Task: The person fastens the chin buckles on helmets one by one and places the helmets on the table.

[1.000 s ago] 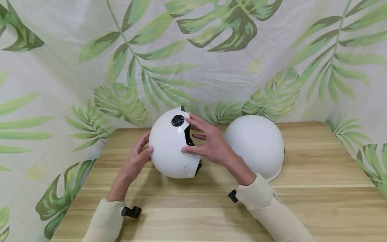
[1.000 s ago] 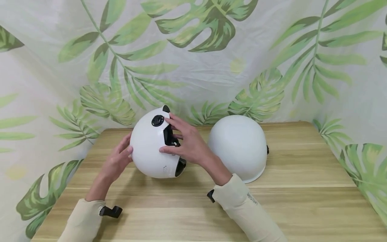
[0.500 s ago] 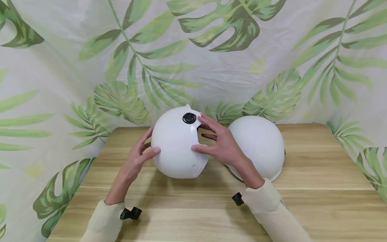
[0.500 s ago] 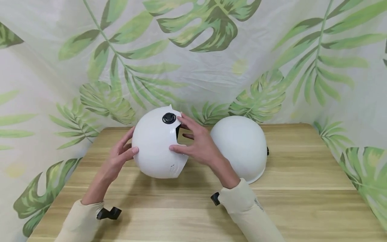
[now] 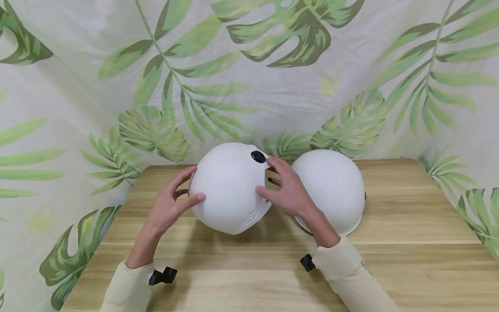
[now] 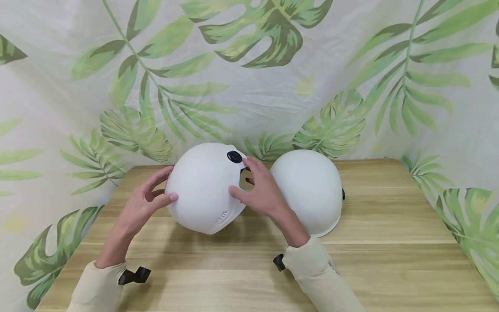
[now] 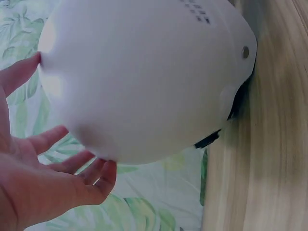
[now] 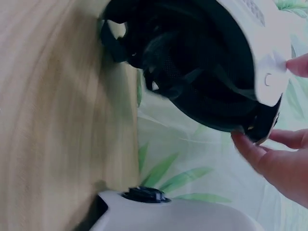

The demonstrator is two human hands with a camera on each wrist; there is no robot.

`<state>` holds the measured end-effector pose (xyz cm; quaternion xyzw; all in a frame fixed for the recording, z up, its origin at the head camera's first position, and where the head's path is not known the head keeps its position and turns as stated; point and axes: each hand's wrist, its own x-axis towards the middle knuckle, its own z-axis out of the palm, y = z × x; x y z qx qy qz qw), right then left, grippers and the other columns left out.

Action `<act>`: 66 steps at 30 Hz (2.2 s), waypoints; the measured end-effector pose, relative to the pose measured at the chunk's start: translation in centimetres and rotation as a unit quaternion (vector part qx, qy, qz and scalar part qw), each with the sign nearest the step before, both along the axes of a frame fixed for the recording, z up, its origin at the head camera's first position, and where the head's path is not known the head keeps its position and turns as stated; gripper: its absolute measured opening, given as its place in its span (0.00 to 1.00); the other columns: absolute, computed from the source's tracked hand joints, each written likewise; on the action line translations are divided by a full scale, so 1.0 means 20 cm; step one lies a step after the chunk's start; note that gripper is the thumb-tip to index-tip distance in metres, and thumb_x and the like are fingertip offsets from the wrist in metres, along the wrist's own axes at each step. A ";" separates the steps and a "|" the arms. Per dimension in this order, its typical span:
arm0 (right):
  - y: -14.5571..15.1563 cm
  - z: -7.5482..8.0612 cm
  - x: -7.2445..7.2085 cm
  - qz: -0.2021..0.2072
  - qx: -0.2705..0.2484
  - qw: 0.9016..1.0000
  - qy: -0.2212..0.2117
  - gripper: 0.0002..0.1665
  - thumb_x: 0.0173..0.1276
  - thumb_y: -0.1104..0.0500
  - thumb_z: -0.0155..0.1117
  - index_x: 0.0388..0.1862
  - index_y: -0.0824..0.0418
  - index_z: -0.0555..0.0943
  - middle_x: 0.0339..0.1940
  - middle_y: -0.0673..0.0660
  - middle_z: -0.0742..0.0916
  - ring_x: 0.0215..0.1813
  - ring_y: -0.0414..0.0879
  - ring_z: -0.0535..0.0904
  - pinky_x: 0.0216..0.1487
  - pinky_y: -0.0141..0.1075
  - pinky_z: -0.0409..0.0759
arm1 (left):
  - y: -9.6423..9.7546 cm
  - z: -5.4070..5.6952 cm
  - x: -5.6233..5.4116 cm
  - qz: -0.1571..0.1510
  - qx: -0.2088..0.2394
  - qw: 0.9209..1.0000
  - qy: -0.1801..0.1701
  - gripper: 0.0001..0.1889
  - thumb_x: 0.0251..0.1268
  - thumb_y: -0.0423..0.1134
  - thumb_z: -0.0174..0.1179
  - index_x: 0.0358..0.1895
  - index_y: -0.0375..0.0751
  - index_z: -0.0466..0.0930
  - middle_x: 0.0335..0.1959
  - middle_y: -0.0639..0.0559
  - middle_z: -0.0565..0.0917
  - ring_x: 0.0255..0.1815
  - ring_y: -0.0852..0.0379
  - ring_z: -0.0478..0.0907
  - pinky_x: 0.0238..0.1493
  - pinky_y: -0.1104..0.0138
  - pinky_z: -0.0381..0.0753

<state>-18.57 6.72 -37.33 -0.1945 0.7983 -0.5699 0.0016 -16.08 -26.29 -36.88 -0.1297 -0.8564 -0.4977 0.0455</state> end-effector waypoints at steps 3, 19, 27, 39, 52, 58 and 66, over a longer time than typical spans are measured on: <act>-0.02 -0.04 -0.01 -0.012 0.018 1.000 -0.011 0.53 0.68 0.52 0.76 0.84 0.68 0.61 0.86 0.64 0.61 0.82 0.64 0.67 0.76 0.55 0.75 | 0.00 -0.01 -0.01 0.011 0.015 0.999 -0.034 0.40 0.71 0.44 0.68 0.84 0.53 0.62 0.85 0.41 0.61 0.83 0.30 0.62 0.65 0.34 0.79; -0.07 -0.25 -0.10 0.007 0.022 0.996 -0.088 0.50 0.71 0.48 0.73 0.85 0.60 0.62 0.85 0.64 0.66 0.82 0.66 0.68 0.78 0.59 0.73 | 0.03 -0.07 -0.07 0.065 -0.108 0.992 0.002 0.44 0.67 0.55 0.72 0.83 0.51 0.63 0.84 0.40 0.62 0.81 0.30 0.64 0.61 0.32 0.82; -0.09 -0.27 -0.11 0.048 0.017 0.987 -0.149 0.53 0.71 0.49 0.76 0.86 0.59 0.60 0.88 0.64 0.61 0.81 0.65 0.71 0.76 0.54 0.76 | 0.05 -0.09 -0.13 0.056 -0.173 0.983 0.039 0.43 0.65 0.55 0.73 0.80 0.42 0.68 0.84 0.36 0.63 0.83 0.29 0.60 0.72 0.28 0.69; 0.08 -0.08 -0.04 0.027 0.111 0.993 0.010 0.49 0.75 0.52 0.71 0.85 0.66 0.59 0.85 0.67 0.66 0.84 0.64 0.65 0.77 0.58 0.74 | 0.25 -0.03 -0.03 0.066 -0.118 0.971 0.196 0.41 0.61 0.45 0.76 0.76 0.35 0.71 0.78 0.32 0.69 0.77 0.29 0.68 0.73 0.33 0.70; 0.52 0.19 0.00 -0.068 0.144 0.985 0.060 0.44 0.76 0.55 0.69 0.84 0.64 0.61 0.85 0.65 0.65 0.86 0.61 0.60 0.81 0.57 0.69 | 0.75 0.00 -0.04 0.004 -0.038 0.981 0.191 0.43 0.66 0.47 0.73 0.79 0.35 0.66 0.78 0.38 0.72 0.81 0.41 0.67 0.82 0.45 0.66; 0.74 0.19 0.00 -0.115 0.186 0.974 0.058 0.47 0.75 0.50 0.71 0.84 0.63 0.62 0.85 0.67 0.66 0.84 0.66 0.61 0.79 0.66 0.66 | 0.94 -0.07 -0.10 0.000 -0.004 0.994 0.111 0.44 0.68 0.49 0.71 0.82 0.37 0.62 0.79 0.39 0.70 0.81 0.40 0.68 0.79 0.45 0.70; 0.95 0.10 -0.02 -0.144 0.172 0.975 0.002 0.52 0.77 0.41 0.67 0.88 0.61 0.56 0.88 0.67 0.59 0.87 0.68 0.54 0.80 0.71 0.60 | 1.09 -0.19 -0.20 -0.009 0.067 0.998 0.021 0.40 0.72 0.51 0.66 0.81 0.38 0.64 0.78 0.38 0.72 0.79 0.37 0.70 0.74 0.46 0.77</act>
